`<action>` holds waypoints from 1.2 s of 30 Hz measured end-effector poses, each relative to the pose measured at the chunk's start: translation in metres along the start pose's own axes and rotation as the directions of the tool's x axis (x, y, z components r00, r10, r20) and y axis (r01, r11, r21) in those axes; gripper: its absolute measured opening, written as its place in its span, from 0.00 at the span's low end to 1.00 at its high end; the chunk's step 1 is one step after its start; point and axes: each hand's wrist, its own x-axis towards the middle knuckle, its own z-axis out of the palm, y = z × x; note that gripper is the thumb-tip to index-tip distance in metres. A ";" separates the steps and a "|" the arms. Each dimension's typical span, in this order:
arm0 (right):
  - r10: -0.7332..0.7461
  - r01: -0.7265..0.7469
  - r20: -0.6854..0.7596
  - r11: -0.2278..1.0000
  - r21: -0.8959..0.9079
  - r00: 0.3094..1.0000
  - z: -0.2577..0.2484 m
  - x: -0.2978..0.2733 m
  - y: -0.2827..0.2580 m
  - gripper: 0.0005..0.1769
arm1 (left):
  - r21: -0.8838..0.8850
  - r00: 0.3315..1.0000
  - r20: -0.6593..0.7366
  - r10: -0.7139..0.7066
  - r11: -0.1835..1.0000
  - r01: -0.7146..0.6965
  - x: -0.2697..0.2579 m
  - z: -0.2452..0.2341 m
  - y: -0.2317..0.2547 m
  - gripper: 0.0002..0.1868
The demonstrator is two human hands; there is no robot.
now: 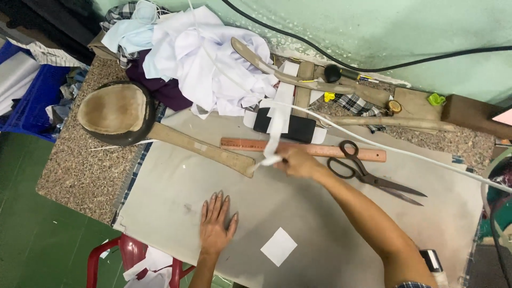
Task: The person irons a small white fabric piece on a workbench using an electric iron. They then use large shears to trim the edges of the fabric piece, cutting it into smaller rectangular strips.
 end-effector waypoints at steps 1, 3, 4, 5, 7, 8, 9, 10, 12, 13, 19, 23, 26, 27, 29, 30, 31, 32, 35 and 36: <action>0.002 -0.002 -0.004 1.000 0.000 1.000 -0.015 0.006 0.017 0.10 | -0.003 1.000 -0.001 0.004 1.000 -0.004 0.000 0.000 0.001 0.32; 0.133 -0.114 -0.574 0.991 0.068 0.808 -0.043 0.016 0.048 0.28 | -0.023 0.999 0.046 -0.018 1.000 0.020 0.000 -0.001 0.000 0.33; 0.134 -0.114 -0.579 0.991 0.071 0.804 -0.040 0.000 0.063 0.28 | -0.023 0.999 0.044 -0.012 1.000 0.013 -0.002 0.002 0.001 0.33; 0.093 -0.121 -0.783 0.992 0.023 0.615 -0.033 -0.015 0.078 0.26 | -0.032 0.999 0.045 -0.014 0.999 0.015 -0.003 0.003 0.000 0.32; 0.046 -0.147 -0.925 0.989 -0.011 0.377 -0.004 -0.030 0.113 0.24 | -0.041 0.999 0.054 -0.005 0.999 0.007 -0.005 0.005 -0.002 0.32; -0.068 -0.268 -0.923 0.946 -0.180 0.378 0.019 -0.031 0.132 0.30 | -0.045 0.999 0.043 -0.008 0.999 0.009 -0.006 0.005 -0.002 0.32; -0.182 -0.379 -0.902 0.861 -0.339 0.392 0.041 -0.030 0.151 0.36 | -0.048 1.000 0.028 -0.010 0.999 0.011 -0.006 0.006 -0.003 0.32; -0.173 -0.383 -0.906 0.863 -0.329 0.386 0.058 -0.035 0.154 0.36 | -0.047 0.999 0.032 0.001 0.999 0.000 -0.008 0.006 -0.003 0.32; -0.206 -0.402 -0.868 0.821 -0.405 0.452 0.090 -0.045 0.159 0.40 | -0.064 1.000 -0.014 0.016 0.998 -0.017 -0.007 0.007 -0.004 0.31; -0.190 -0.416 -0.877 0.823 -0.387 0.441 0.101 -0.054 0.153 0.40 | -0.069 0.999 -0.010 0.038 0.997 -0.038 -0.006 0.006 -0.003 0.31; -0.233 -0.242 -0.920 0.918 -0.315 0.314 0.167 -0.110 0.127 0.09 | -0.069 0.998 0.031 0.051 0.996 -0.049 -0.014 0.012 -0.013 0.33; -0.002 -0.337 -0.986 0.940 -0.058 0.165 0.183 -0.130 0.128 0.18 | -0.218 0.989 0.117 0.085 0.974 -0.058 -0.017 0.017 -0.016 0.32; 0.210 -0.423 -0.967 0.896 0.133 0.141 0.182 -0.112 0.158 0.31 | -0.367 0.955 0.176 0.239 0.916 -0.162 -0.003 0.019 0.006 0.27; 0.303 -0.494 -0.945 0.845 0.206 0.124 0.182 -0.108 0.170 0.37 | -0.441 0.905 0.232 0.357 0.868 -0.229 -0.001 0.020 0.020 0.23; 0.399 -0.429 -0.903 0.852 0.300 0.160 0.171 -0.109 0.181 0.42 | -0.451 0.852 0.262 0.454 0.838 -0.308 0.011 0.025 0.056 0.22; 0.495 -0.368 -0.846 0.838 0.404 0.199 0.163 -0.109 0.187 0.47 | -0.464 0.780 0.295 0.551 0.797 -0.387 0.020 0.028 0.075 0.22; 0.492 -0.367 -0.846 0.840 0.399 0.206 0.162 -0.123 0.181 0.47 | -0.462 0.784 0.296 0.545 0.800 -0.382 0.022 0.041 0.085 0.22; 0.545 -0.267 -0.794 0.834 0.482 0.270 0.159 -0.136 0.175 0.46 | -0.472 0.738 0.359 0.571 0.793 -0.384 0.025 0.053 0.096 0.28; 0.626 -0.168 -0.654 0.764 0.623 0.424 0.160 -0.189 0.156 0.44 | -0.444 0.638 0.511 0.576 0.812 -0.378 0.034 0.063 0.124 0.37; 0.661 -0.176 -0.559 0.710 0.682 0.500 0.164 -0.209 0.149 0.44 | -0.406 0.577 0.601 0.553 0.833 -0.376 0.037 0.061 0.132 0.40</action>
